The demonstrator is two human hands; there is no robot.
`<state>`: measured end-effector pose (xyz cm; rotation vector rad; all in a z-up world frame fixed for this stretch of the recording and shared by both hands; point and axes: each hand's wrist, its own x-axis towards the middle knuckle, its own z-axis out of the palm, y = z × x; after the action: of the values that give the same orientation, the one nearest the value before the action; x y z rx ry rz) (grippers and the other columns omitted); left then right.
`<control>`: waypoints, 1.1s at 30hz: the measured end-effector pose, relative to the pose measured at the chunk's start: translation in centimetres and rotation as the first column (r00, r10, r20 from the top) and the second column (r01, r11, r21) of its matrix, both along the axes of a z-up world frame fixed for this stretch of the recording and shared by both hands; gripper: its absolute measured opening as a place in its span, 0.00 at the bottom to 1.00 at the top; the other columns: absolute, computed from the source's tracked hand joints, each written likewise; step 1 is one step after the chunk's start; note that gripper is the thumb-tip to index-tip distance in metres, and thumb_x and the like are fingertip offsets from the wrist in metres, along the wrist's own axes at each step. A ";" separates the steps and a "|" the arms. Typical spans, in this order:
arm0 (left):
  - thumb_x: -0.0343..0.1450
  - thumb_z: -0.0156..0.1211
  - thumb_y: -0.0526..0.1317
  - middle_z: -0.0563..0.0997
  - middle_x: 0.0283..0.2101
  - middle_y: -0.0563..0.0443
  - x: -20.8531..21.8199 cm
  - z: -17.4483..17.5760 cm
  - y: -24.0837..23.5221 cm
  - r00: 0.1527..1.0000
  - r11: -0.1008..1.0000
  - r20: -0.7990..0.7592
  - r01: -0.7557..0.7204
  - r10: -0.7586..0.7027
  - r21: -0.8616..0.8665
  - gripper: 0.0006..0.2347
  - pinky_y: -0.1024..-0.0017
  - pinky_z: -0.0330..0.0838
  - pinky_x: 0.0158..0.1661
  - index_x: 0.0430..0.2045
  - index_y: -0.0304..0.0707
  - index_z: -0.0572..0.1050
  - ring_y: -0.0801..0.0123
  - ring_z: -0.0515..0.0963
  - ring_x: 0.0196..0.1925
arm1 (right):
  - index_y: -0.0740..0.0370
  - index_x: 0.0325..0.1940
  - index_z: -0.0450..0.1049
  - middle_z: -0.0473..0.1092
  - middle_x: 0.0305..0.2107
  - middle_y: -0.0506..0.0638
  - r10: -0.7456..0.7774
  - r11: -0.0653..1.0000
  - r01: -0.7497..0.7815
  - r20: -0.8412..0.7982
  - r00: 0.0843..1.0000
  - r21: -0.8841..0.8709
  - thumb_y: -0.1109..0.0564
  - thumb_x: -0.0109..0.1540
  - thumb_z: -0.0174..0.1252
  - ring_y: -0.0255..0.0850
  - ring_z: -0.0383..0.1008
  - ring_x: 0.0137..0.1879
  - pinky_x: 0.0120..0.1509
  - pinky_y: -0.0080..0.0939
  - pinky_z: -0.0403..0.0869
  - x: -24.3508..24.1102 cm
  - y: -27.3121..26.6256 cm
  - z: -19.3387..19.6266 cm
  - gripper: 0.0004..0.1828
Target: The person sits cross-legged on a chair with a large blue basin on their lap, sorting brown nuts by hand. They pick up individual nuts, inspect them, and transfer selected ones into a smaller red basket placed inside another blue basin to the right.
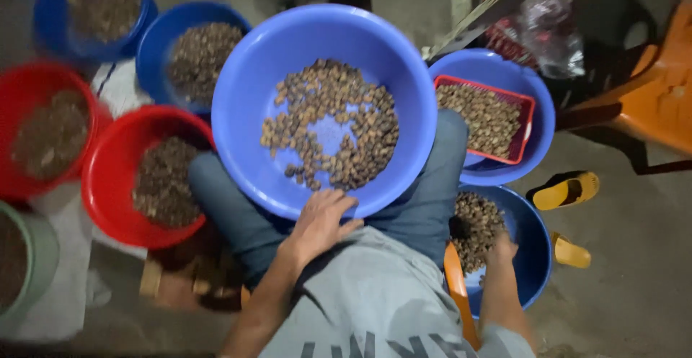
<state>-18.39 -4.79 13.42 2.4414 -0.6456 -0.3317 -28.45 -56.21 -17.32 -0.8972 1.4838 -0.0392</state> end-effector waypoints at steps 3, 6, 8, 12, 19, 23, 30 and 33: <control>0.71 0.64 0.51 0.73 0.36 0.50 -0.7 -0.3 -0.1 0.997 0.998 0.081 0.001 -0.006 0.065 0.14 0.60 0.66 0.44 0.43 0.43 0.78 0.57 0.76 0.41 | 0.61 0.68 0.60 0.64 0.63 0.55 -0.588 0.806 0.328 0.602 0.540 0.493 0.54 0.73 0.53 0.44 0.70 0.69 0.73 0.53 0.74 -2.3 -6.3 -14.3 0.20; 0.72 0.63 0.50 0.74 0.34 0.49 -1.5 -1.4 -0.3 0.988 0.998 0.149 -0.048 0.042 0.038 0.13 0.60 0.65 0.43 0.42 0.42 0.78 0.57 0.76 0.40 | 0.72 0.76 0.45 0.48 0.70 0.70 0.339 0.778 -0.229 0.085 0.937 -0.585 0.56 0.68 0.66 0.54 0.53 0.77 0.82 0.53 0.56 2.2 2.0 -3.1 0.44; 0.72 0.64 0.49 0.75 0.34 0.49 -1.8 -1.5 -0.2 0.983 0.998 0.178 -0.060 0.054 0.024 0.13 0.61 0.65 0.43 0.42 0.42 0.78 0.57 0.76 0.39 | 0.64 0.74 0.52 0.53 0.68 0.67 0.389 0.727 -0.313 -0.010 0.921 -0.611 0.52 0.66 0.68 0.55 0.58 0.74 0.77 0.54 0.62 3.8 1.2 -5.0 0.41; 0.72 0.66 0.47 0.76 0.32 0.45 -2.0 -0.9 -0.3 0.974 0.995 0.209 -0.077 0.089 -0.065 0.11 0.62 0.63 0.42 0.37 0.38 0.78 0.55 0.76 0.37 | 0.52 0.71 0.63 0.62 0.65 0.58 0.499 0.598 -0.508 -0.208 0.841 -0.620 0.41 0.63 0.72 0.54 0.66 0.69 0.68 0.53 0.73 6.7 0.4 -4.8 0.38; 0.74 0.62 0.48 0.76 0.29 0.45 -2.0 -2.3 0.3 0.972 0.993 0.223 -0.058 0.079 -0.098 0.11 0.62 0.64 0.44 0.34 0.40 0.77 0.57 0.75 0.33 | 0.56 0.67 0.69 0.68 0.57 0.64 0.645 0.484 -0.366 0.042 0.763 -0.795 0.48 0.67 0.68 0.59 0.72 0.60 0.55 0.54 0.77 11.1 7.3 6.7 0.28; 0.73 0.60 0.50 0.74 0.29 0.52 -1.8 -3.9 0.5 0.952 0.999 0.303 -0.033 0.041 -0.031 0.10 0.64 0.65 0.42 0.40 0.48 0.78 0.63 0.75 0.32 | 0.69 0.66 0.67 0.68 0.53 0.73 0.793 0.362 -0.263 0.147 0.591 -0.894 0.60 0.68 0.64 0.60 0.72 0.58 0.56 0.54 0.75 12.6 14.0 17.4 0.24; 0.69 0.65 0.47 0.75 0.29 0.46 -2.5 -1.8 0.0 0.979 0.999 0.205 0.029 -0.022 -0.032 0.11 0.56 0.67 0.45 0.38 0.42 0.81 0.52 0.79 0.33 | 0.74 0.67 0.66 0.66 0.57 0.76 0.914 0.067 -0.156 -0.002 0.406 -0.985 0.67 0.66 0.60 0.72 0.64 0.66 0.72 0.65 0.62 13.9 24.3 29.2 0.24; 0.69 0.66 0.46 0.75 0.29 0.47 -2.4 -2.4 -0.2 0.977 0.999 0.210 0.035 -0.028 -0.027 0.11 0.57 0.68 0.44 0.39 0.43 0.81 0.54 0.79 0.32 | 0.64 0.66 0.70 0.68 0.58 0.65 0.924 -0.116 -0.083 -0.138 0.355 -0.990 0.60 0.64 0.66 0.64 0.66 0.68 0.75 0.64 0.59 15.1 25.9 27.5 0.26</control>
<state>-20.81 -5.02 11.04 2.4586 -0.7737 -0.0753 -13.35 -30.27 10.20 -2.3018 -0.1158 -0.6434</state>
